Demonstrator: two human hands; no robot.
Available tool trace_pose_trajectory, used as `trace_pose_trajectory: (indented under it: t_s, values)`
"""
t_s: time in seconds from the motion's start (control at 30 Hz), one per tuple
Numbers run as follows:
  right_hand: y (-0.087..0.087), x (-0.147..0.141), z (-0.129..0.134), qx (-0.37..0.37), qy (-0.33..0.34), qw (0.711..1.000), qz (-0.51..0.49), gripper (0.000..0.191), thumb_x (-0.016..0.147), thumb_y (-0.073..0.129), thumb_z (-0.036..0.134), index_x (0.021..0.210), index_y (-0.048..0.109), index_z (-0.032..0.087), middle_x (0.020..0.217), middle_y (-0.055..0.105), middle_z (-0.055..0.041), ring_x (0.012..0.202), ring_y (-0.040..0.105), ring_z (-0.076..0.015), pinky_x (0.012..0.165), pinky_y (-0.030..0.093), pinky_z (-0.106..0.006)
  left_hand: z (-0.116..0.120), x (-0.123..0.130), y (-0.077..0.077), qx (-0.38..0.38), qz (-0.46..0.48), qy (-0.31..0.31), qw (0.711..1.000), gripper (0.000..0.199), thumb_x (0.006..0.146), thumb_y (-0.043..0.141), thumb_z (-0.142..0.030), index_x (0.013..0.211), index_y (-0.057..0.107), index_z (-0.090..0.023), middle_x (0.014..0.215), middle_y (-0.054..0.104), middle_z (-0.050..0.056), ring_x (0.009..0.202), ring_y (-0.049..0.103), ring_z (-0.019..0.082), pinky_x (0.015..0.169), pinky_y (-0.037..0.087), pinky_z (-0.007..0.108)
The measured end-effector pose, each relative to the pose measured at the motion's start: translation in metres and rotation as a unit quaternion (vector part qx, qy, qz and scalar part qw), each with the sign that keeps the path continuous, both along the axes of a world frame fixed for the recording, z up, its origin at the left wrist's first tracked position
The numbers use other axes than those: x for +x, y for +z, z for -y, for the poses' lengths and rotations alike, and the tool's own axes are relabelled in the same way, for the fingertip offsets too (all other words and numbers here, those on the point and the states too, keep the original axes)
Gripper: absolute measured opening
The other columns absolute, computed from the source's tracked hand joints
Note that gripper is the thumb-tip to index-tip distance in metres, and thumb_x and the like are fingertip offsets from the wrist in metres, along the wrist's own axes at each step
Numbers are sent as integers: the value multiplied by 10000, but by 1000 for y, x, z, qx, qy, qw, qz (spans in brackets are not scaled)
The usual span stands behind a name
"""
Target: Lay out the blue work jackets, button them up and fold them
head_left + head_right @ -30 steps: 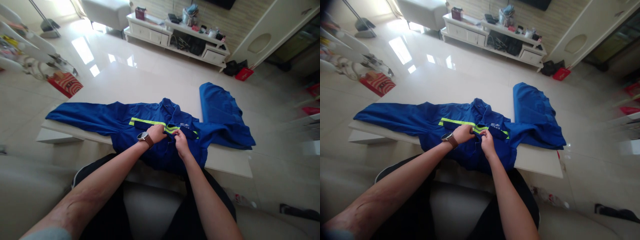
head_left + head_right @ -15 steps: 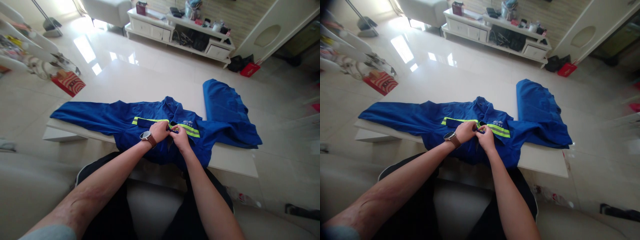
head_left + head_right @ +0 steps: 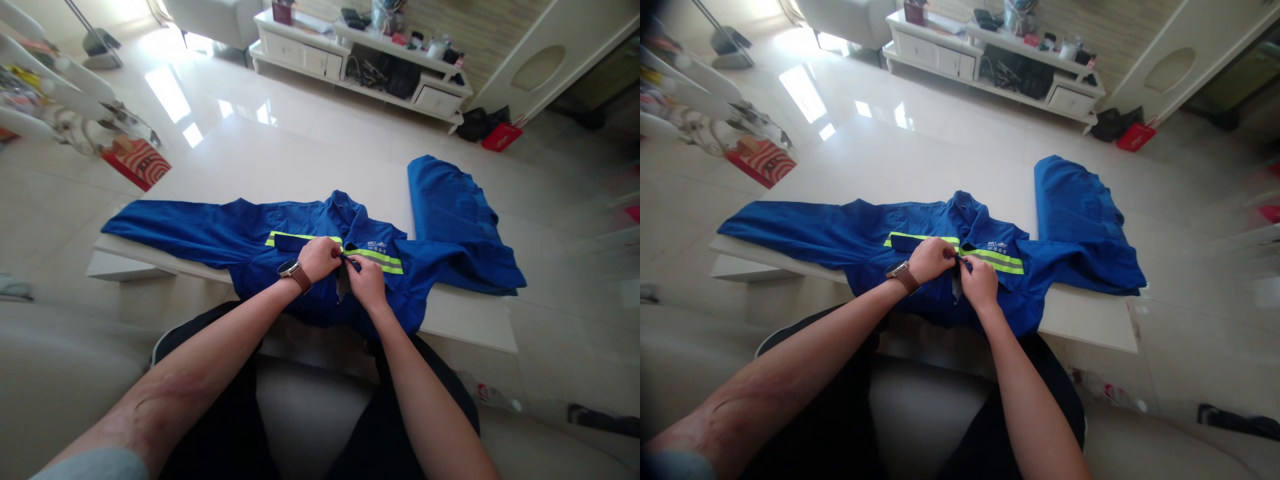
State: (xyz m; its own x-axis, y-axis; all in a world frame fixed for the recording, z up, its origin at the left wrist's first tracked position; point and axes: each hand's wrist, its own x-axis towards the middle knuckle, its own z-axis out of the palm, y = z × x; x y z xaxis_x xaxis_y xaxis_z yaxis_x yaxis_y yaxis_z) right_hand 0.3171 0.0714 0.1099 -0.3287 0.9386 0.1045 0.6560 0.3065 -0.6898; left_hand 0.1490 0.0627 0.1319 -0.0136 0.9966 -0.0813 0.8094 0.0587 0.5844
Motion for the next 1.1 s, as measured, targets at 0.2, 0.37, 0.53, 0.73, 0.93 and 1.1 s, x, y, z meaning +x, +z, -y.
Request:
trace_pose_trajectory:
  t_s: [0.2, 0.37, 0.53, 0.73, 0.93, 1.1]
  values:
    - [1, 2, -3, 5, -24, 999, 45, 245, 933, 571, 376, 964, 772, 239, 913, 758, -84, 861, 665, -261, 756, 436, -330, 0, 5, -3, 59, -42, -101, 992, 125, 782, 574, -185, 751, 695, -200, 839, 719, 84, 846, 654, 231, 765, 451, 327]
    - [-1, -1, -4, 23, -35, 998, 50, 223, 921, 544, 329, 925, 745, 235, 939, 710, -68, 862, 617, -232, 741, 419, -311, 0, 5, -3, 60, -34, -112, 991, 130, 790, 571, -193, 732, 687, -198, 825, 711, 83, 825, 645, 225, 769, 447, 324]
    - [-4, -3, -6, 31, -45, 997, 55, 202, 912, 523, 311, 860, 696, 221, 957, 626, -64, 861, 571, -215, 743, 412, -306, 0, 5, -1, 69, -22, -118, 990, 146, 772, 574, -183, 709, 705, -193, 785, 714, 73, 774, 649, 210, 745, 451, 315]
    - [-7, -8, -15, 21, -88, 996, -18, 130, 861, 510, 276, 780, 590, 213, 931, 622, -65, 876, 564, -213, 818, 435, -322, 7, 7, 2, 52, -18, -183, 982, 153, 747, 591, -181, 743, 741, -211, 816, 740, 65, 792, 672, 218, 721, 459, 303]
    - [-1, -16, -15, -22, -134, 983, -127, 127, 869, 446, 306, 774, 491, 234, 724, 549, 0, 736, 512, -189, 708, 393, -300, 6, -1, 4, 4, -34, -128, 991, 122, 772, 655, -311, 790, 744, -229, 819, 744, 50, 799, 690, 234, 697, 469, 304]
    - [5, -11, -12, -48, -104, 969, -217, 115, 823, 415, 299, 731, 448, 238, 685, 439, 21, 701, 443, -174, 673, 361, -291, 2, -4, 0, 8, -52, -8, 999, 136, 801, 681, -346, 873, 715, -236, 939, 749, 42, 903, 688, 239, 734, 485, 305]
